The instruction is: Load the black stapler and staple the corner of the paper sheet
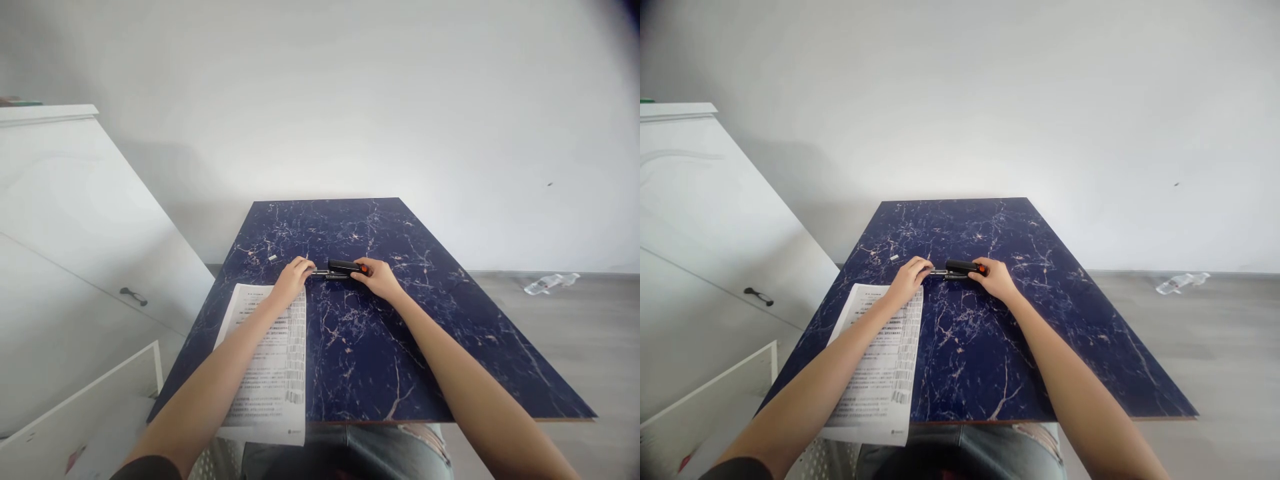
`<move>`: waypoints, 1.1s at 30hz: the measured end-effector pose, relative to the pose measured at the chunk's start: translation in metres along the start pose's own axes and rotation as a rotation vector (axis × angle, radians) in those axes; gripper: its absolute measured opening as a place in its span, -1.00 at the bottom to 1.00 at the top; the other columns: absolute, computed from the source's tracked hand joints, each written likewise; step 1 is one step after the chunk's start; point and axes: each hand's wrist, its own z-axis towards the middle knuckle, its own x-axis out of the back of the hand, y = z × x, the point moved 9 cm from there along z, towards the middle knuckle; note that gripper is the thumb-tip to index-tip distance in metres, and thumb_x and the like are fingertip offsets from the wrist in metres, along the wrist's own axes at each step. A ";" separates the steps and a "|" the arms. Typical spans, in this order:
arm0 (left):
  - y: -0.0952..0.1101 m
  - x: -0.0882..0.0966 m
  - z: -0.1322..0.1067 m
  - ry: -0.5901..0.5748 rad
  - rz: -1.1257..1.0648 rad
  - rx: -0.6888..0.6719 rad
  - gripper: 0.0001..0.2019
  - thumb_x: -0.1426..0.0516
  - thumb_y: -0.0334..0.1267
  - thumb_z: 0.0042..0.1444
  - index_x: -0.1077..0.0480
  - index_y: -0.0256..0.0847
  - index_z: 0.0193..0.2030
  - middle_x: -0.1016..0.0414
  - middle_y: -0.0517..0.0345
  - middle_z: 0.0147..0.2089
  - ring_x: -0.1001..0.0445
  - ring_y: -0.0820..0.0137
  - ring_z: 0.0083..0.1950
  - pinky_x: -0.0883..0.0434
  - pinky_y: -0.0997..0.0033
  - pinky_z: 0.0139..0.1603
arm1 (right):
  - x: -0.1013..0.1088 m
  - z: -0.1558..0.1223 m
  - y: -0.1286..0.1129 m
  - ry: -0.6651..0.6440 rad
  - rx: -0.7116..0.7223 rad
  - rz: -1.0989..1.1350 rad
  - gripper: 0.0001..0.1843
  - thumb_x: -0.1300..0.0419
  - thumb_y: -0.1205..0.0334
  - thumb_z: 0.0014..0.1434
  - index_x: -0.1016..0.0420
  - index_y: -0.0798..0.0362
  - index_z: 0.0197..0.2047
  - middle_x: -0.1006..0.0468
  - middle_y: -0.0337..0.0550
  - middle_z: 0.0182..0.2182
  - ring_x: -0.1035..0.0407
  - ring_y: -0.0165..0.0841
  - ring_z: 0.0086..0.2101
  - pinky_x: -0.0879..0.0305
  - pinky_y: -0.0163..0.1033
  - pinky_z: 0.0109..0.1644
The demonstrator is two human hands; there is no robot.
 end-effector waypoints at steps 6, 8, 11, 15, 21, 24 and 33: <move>-0.001 -0.009 0.001 -0.035 0.030 0.002 -0.82 -0.02 -0.34 0.37 -0.44 -0.17 -0.05 -0.46 0.02 -0.01 -0.50 0.30 -0.03 -0.41 0.22 0.08 | 0.000 0.000 0.003 0.006 -0.001 -0.006 -0.63 -0.27 -0.03 0.09 -0.61 0.05 -0.14 -0.55 -0.19 -0.41 -0.33 -0.34 -0.43 -0.25 -0.23 -0.28; -0.002 -0.009 0.001 -0.040 0.033 0.002 -0.82 -0.02 -0.34 0.37 -0.45 -0.17 -0.05 -0.46 0.02 -0.02 -0.50 0.30 -0.04 -0.41 0.23 0.07 | -0.001 0.000 0.003 0.008 -0.002 -0.006 -0.63 -0.27 -0.03 0.10 -0.61 0.04 -0.13 -0.55 -0.19 -0.40 -0.33 -0.33 -0.43 -0.25 -0.23 -0.28; -0.003 -0.011 0.001 -0.043 0.037 -0.007 -0.81 -0.01 -0.33 0.38 -0.45 -0.17 -0.05 -0.45 0.02 -0.04 -0.49 0.30 -0.04 -0.41 0.23 0.08 | -0.001 0.000 0.002 0.006 0.000 -0.005 -0.64 -0.26 -0.02 0.10 -0.61 0.04 -0.13 -0.56 -0.20 -0.40 -0.33 -0.34 -0.43 -0.25 -0.23 -0.28; 0.000 -0.012 0.001 -0.041 0.028 -0.030 -0.81 0.00 -0.32 0.39 -0.44 -0.17 -0.05 -0.44 0.03 -0.04 -0.49 0.31 -0.03 -0.40 0.25 0.07 | -0.001 0.001 0.001 0.003 0.004 -0.015 -0.64 -0.26 -0.01 0.11 -0.61 0.04 -0.12 -0.56 -0.18 -0.38 -0.34 -0.33 -0.42 -0.25 -0.23 -0.27; 0.002 -0.011 0.001 -0.047 0.015 -0.014 -0.81 0.00 -0.32 0.38 -0.43 -0.16 -0.04 -0.43 0.03 -0.03 -0.48 0.31 -0.06 -0.42 0.27 0.03 | -0.001 0.001 -0.001 -0.002 0.007 -0.024 -0.63 -0.25 -0.01 0.11 -0.61 0.04 -0.12 -0.57 -0.16 -0.38 -0.35 -0.32 -0.42 -0.26 -0.22 -0.26; 0.003 -0.011 0.002 -0.056 0.019 -0.017 -0.81 0.00 -0.31 0.38 -0.43 -0.17 -0.04 -0.43 0.03 -0.03 -0.48 0.31 -0.04 -0.42 0.27 0.03 | -0.001 0.001 -0.002 0.003 0.006 -0.025 -0.63 -0.26 -0.02 0.10 -0.61 0.04 -0.12 -0.56 -0.17 -0.39 -0.35 -0.32 -0.42 -0.26 -0.22 -0.27; 0.003 -0.014 0.001 -0.063 -0.026 -0.034 -0.81 0.01 -0.32 0.39 -0.43 -0.15 -0.06 -0.42 0.04 -0.04 -0.46 0.32 -0.01 -0.40 0.28 0.08 | -0.001 0.001 -0.002 0.003 0.001 -0.029 -0.67 -0.27 0.02 0.11 -0.61 0.03 -0.13 -0.56 -0.19 -0.40 -0.34 -0.33 -0.43 -0.26 -0.21 -0.24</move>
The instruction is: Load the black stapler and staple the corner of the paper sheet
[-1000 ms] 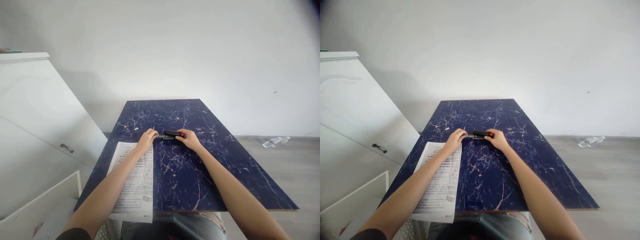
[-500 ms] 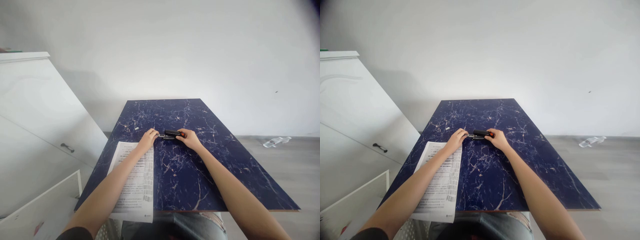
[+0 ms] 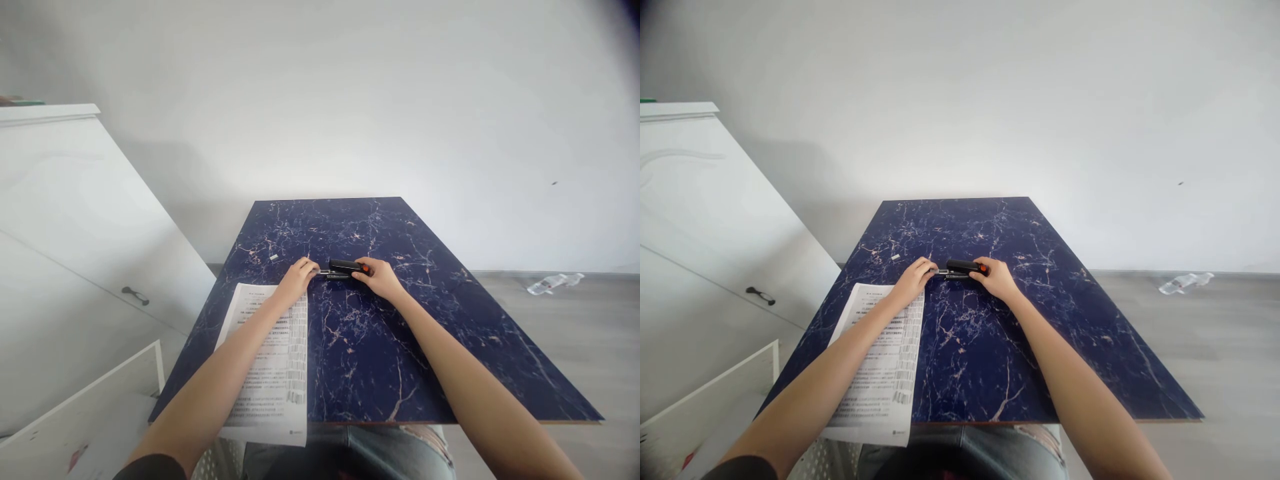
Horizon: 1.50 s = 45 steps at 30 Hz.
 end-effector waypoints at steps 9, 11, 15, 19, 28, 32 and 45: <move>-0.001 0.006 0.001 0.035 -0.030 0.009 -0.82 0.01 -0.30 0.39 -0.42 -0.14 -0.05 -0.41 0.03 -0.03 -0.46 0.31 -0.01 -0.40 0.27 0.09 | 0.000 0.000 -0.001 -0.003 0.006 -0.012 -0.66 -0.26 0.02 0.11 -0.61 0.02 -0.12 -0.56 -0.18 -0.40 -0.35 -0.31 -0.43 -0.26 -0.21 -0.25; -0.003 0.003 0.001 0.025 -0.013 0.011 -0.83 0.00 -0.31 0.39 -0.41 -0.15 -0.04 -0.42 0.03 -0.03 -0.46 0.30 -0.01 -0.40 0.27 0.07 | 0.001 0.000 -0.002 -0.001 0.005 -0.013 -0.66 -0.26 0.02 0.11 -0.61 0.02 -0.12 -0.56 -0.18 -0.41 -0.35 -0.31 -0.43 -0.26 -0.21 -0.25; -0.004 -0.003 0.000 -0.004 0.022 0.006 -0.84 -0.01 -0.33 0.38 -0.42 -0.16 -0.05 -0.42 0.03 -0.04 -0.45 0.28 0.02 -0.39 0.24 0.09 | 0.000 0.000 -0.001 0.000 -0.002 -0.014 -0.65 -0.27 0.02 0.10 -0.62 0.03 -0.11 -0.57 -0.18 -0.40 -0.36 -0.32 -0.42 -0.27 -0.21 -0.24; -0.003 -0.001 0.001 0.009 -0.007 -0.005 -0.81 0.02 -0.31 0.40 -0.42 -0.15 -0.06 -0.42 0.04 -0.05 -0.44 0.29 0.02 -0.39 0.24 0.10 | 0.000 0.000 0.000 0.002 0.004 -0.015 -0.65 -0.26 0.02 0.11 -0.62 0.04 -0.11 -0.57 -0.18 -0.40 -0.37 -0.32 -0.41 -0.28 -0.22 -0.23; -0.005 0.001 0.001 0.018 -0.047 0.018 -0.83 -0.01 -0.31 0.39 -0.42 -0.15 -0.08 -0.40 0.05 -0.06 -0.45 0.31 -0.01 -0.38 0.29 0.07 | 0.000 0.000 -0.002 -0.002 0.007 -0.011 -0.67 -0.26 0.04 0.11 -0.61 0.03 -0.11 -0.57 -0.18 -0.39 -0.37 -0.31 -0.40 -0.28 -0.21 -0.22; -0.006 -0.001 0.001 0.013 -0.033 0.016 -0.84 -0.02 -0.33 0.37 -0.43 -0.17 -0.09 -0.40 0.05 -0.06 -0.44 0.31 -0.02 -0.38 0.29 0.06 | 0.000 0.000 -0.002 -0.001 0.002 -0.011 -0.67 -0.27 0.04 0.11 -0.61 0.04 -0.11 -0.56 -0.17 -0.40 -0.37 -0.31 -0.40 -0.29 -0.21 -0.22; 0.002 0.009 -0.003 0.023 0.090 -0.042 -0.87 -0.08 -0.32 0.31 -0.47 -0.19 -0.17 -0.42 0.03 -0.05 -0.47 0.30 -0.05 -0.44 0.23 0.04 | 0.001 0.000 -0.003 -0.006 0.009 -0.023 -0.69 -0.27 0.05 0.12 -0.61 0.02 -0.12 -0.56 -0.20 -0.40 -0.36 -0.32 -0.41 -0.27 -0.22 -0.23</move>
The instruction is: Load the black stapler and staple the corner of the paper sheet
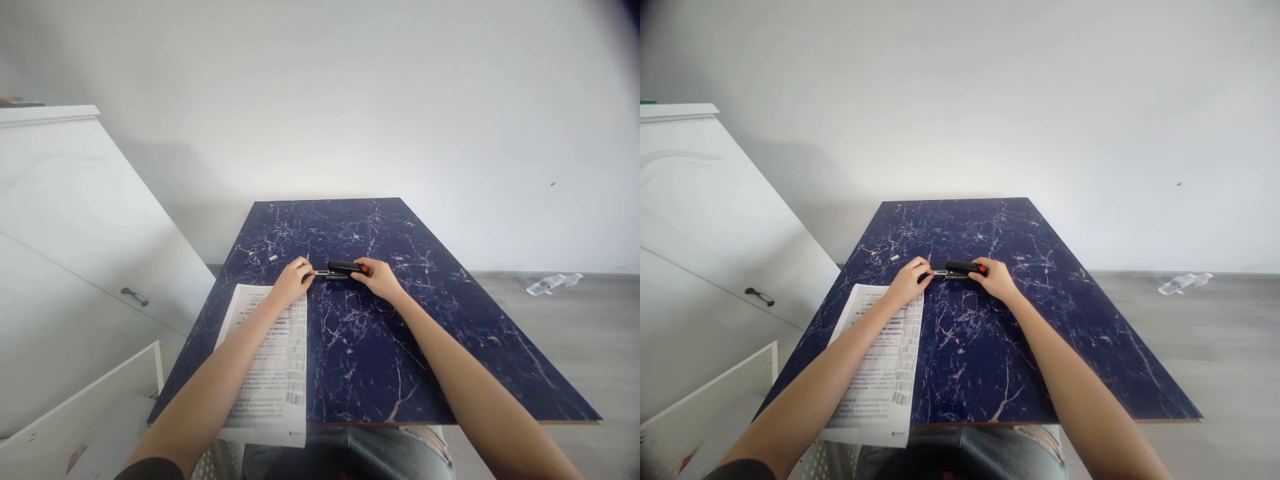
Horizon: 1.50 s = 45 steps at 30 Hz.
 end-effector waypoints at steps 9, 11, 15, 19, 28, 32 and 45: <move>-0.014 0.009 -0.004 0.090 -0.083 0.129 -0.86 -0.19 -0.29 0.19 -0.42 -0.15 -0.11 -0.48 0.10 -0.16 -0.50 0.31 -0.14 -0.47 0.23 -0.01 | -0.001 -0.001 0.003 -0.032 -0.009 0.041 -0.65 -0.29 -0.02 0.11 -0.60 0.00 -0.10 -0.54 -0.23 -0.42 -0.32 -0.36 -0.46 -0.25 -0.25 -0.30; -0.016 0.008 -0.004 0.096 -0.133 0.166 -0.87 -0.22 -0.29 0.15 -0.42 -0.16 -0.15 -0.51 0.13 -0.21 -0.52 0.33 -0.18 -0.48 0.24 -0.03 | -0.001 -0.001 0.003 -0.050 -0.006 0.049 -0.63 -0.30 -0.04 0.11 -0.60 -0.01 -0.09 -0.54 -0.24 -0.42 -0.31 -0.37 -0.46 -0.24 -0.25 -0.32; -0.020 0.002 -0.007 0.093 -0.292 0.270 -0.85 -0.24 -0.31 0.10 -0.44 -0.16 -0.17 -0.58 0.13 -0.22 -0.56 0.36 -0.20 -0.51 0.30 -0.05 | -0.002 0.000 0.006 -0.049 0.004 0.053 -0.62 -0.34 -0.01 0.07 -0.59 -0.01 -0.07 -0.57 -0.22 -0.38 -0.31 -0.38 -0.46 -0.27 -0.25 -0.32; -0.019 -0.009 -0.010 0.042 -0.377 0.358 -0.81 -0.25 -0.27 0.11 -0.49 -0.17 -0.12 -0.59 0.14 -0.33 -0.55 0.39 -0.33 -0.51 0.33 -0.18 | -0.004 0.001 0.015 -0.044 -0.027 0.152 -0.44 -0.38 0.02 0.01 -0.49 -0.02 0.09 -0.62 -0.16 -0.20 -0.29 -0.42 -0.49 -0.30 -0.25 -0.34; -0.016 -0.011 -0.010 -0.016 -0.552 0.388 -0.78 -0.24 -0.24 0.14 -0.49 -0.21 -0.07 -0.63 -0.06 -0.04 -0.61 0.35 -0.22 -0.53 0.28 -0.13 | -0.005 -0.002 0.024 -0.098 -0.170 0.434 -0.47 -0.19 -0.17 0.20 -0.46 0.01 0.09 -0.58 -0.17 -0.31 -0.33 -0.42 -0.53 -0.32 -0.26 -0.44; -0.012 -0.023 -0.010 -0.096 -0.713 0.416 -0.71 -0.27 -0.20 0.13 -0.47 -0.22 -0.02 -0.59 -0.15 0.06 -0.60 0.35 -0.28 -0.53 0.29 -0.23 | -0.008 -0.003 0.021 -0.157 -0.141 0.457 -0.40 -0.30 -0.09 0.11 -0.41 0.02 0.14 -0.60 -0.10 -0.18 -0.40 -0.38 -0.43 -0.38 -0.24 -0.34; -0.012 -0.037 -0.013 -0.151 -0.956 0.493 -0.60 -0.34 -0.19 0.04 -0.39 -0.21 -0.01 -0.47 -0.26 0.23 -0.29 0.65 -0.54 -0.32 0.50 -0.51 | -0.015 -0.001 0.026 -0.168 -0.113 0.444 -0.37 -0.40 0.12 -0.04 -0.41 0.02 0.12 -0.61 -0.12 -0.18 -0.45 -0.34 -0.34 -0.43 -0.16 -0.18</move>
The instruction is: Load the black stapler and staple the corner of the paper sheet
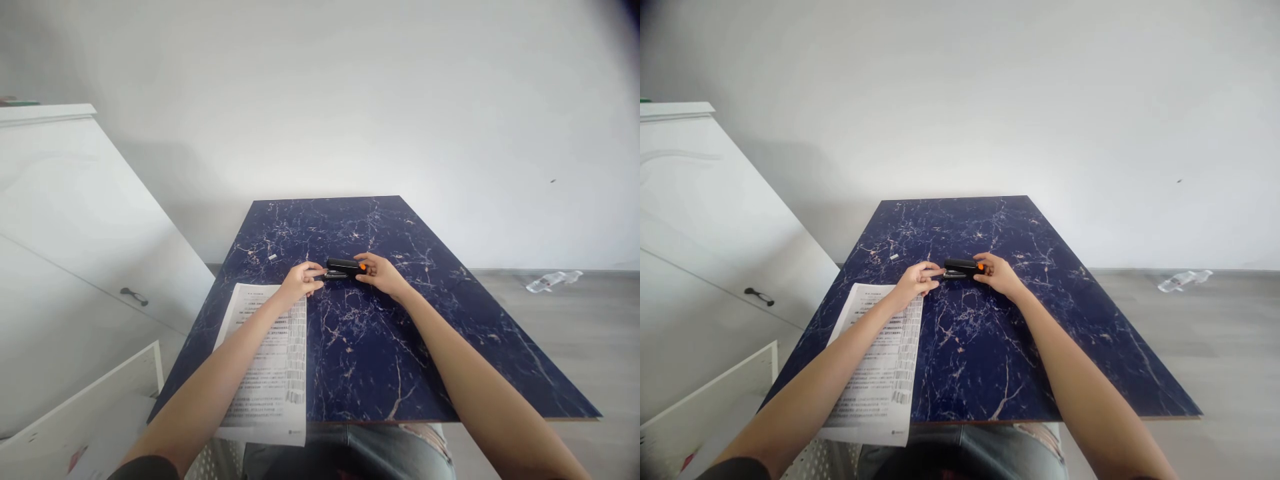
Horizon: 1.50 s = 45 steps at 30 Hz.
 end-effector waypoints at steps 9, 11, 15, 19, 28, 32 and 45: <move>0.007 -0.003 0.001 -0.017 0.137 -0.018 -0.65 -0.27 -0.15 0.13 -0.38 -0.20 0.02 -0.49 -0.23 0.20 -0.53 0.44 -0.38 -0.41 0.43 -0.45 | 0.002 0.002 -0.002 0.042 0.026 -0.106 -0.37 -0.39 0.14 -0.05 -0.46 -0.01 0.12 -0.62 -0.11 -0.17 -0.42 -0.33 -0.37 -0.43 -0.14 -0.21; 0.020 0.008 -0.002 -0.007 0.339 -0.056 -0.68 -0.23 -0.14 0.17 -0.41 -0.16 0.03 -0.55 -0.15 0.11 -0.58 0.34 -0.29 -0.46 0.35 -0.36 | 0.003 0.003 -0.003 0.054 0.035 -0.149 -0.40 -0.38 0.14 -0.05 -0.47 -0.02 0.10 -0.62 -0.12 -0.16 -0.39 -0.35 -0.40 -0.41 -0.16 -0.24; 0.034 0.045 -0.011 0.016 0.907 -0.061 -0.78 -0.28 -0.19 0.08 -0.51 -0.11 -0.12 -0.61 0.00 -0.12 -0.57 0.20 -0.18 -0.42 0.29 -0.20 | 0.004 0.004 -0.005 0.057 0.064 -0.225 -0.47 -0.35 0.16 -0.02 -0.50 -0.02 0.07 -0.61 -0.17 -0.17 -0.31 -0.42 -0.46 -0.36 -0.21 -0.28; 0.023 0.065 -0.017 -0.058 1.067 0.008 -0.63 -0.38 -0.14 -0.12 -0.50 -0.12 -0.13 -0.54 0.00 -0.08 -0.54 0.18 -0.16 -0.36 0.38 -0.26 | 0.004 0.004 -0.005 0.057 0.076 -0.290 -0.55 -0.31 0.14 0.01 -0.55 -0.02 0.01 -0.55 -0.27 -0.37 -0.29 -0.41 -0.48 -0.31 -0.25 -0.31; 0.011 0.058 -0.015 -0.122 1.001 0.053 -0.83 -0.30 -0.13 -0.01 -0.53 -0.11 -0.29 -0.49 0.08 -0.17 -0.48 0.31 -0.32 -0.30 0.43 -0.33 | 0.011 0.003 -0.004 0.050 0.052 -0.366 -0.57 -0.31 0.13 -0.01 -0.59 0.00 -0.04 -0.46 -0.30 -0.48 -0.27 -0.40 -0.50 -0.26 -0.25 -0.33; 0.013 0.057 -0.015 -0.130 1.018 0.052 -0.84 -0.30 -0.15 0.00 -0.52 -0.10 -0.28 -0.52 0.07 -0.17 -0.49 0.29 -0.29 -0.30 0.43 -0.30 | 0.014 0.001 -0.010 0.047 0.034 -0.413 -0.59 -0.32 0.15 -0.03 -0.60 0.00 -0.05 -0.39 -0.34 -0.55 -0.24 -0.40 -0.51 -0.19 -0.27 -0.35; 0.006 0.053 -0.017 -0.216 1.107 0.133 -0.80 -0.17 -0.18 0.14 -0.49 -0.13 -0.11 -0.53 -0.02 0.02 -0.51 0.17 -0.05 -0.33 0.35 -0.12 | 0.061 -0.024 -0.026 -0.108 -0.002 -0.612 -0.68 -0.34 0.23 -0.09 -0.60 -0.03 -0.18 -0.63 -0.19 -0.30 -0.48 -0.20 -0.27 -0.34 -0.16 -0.12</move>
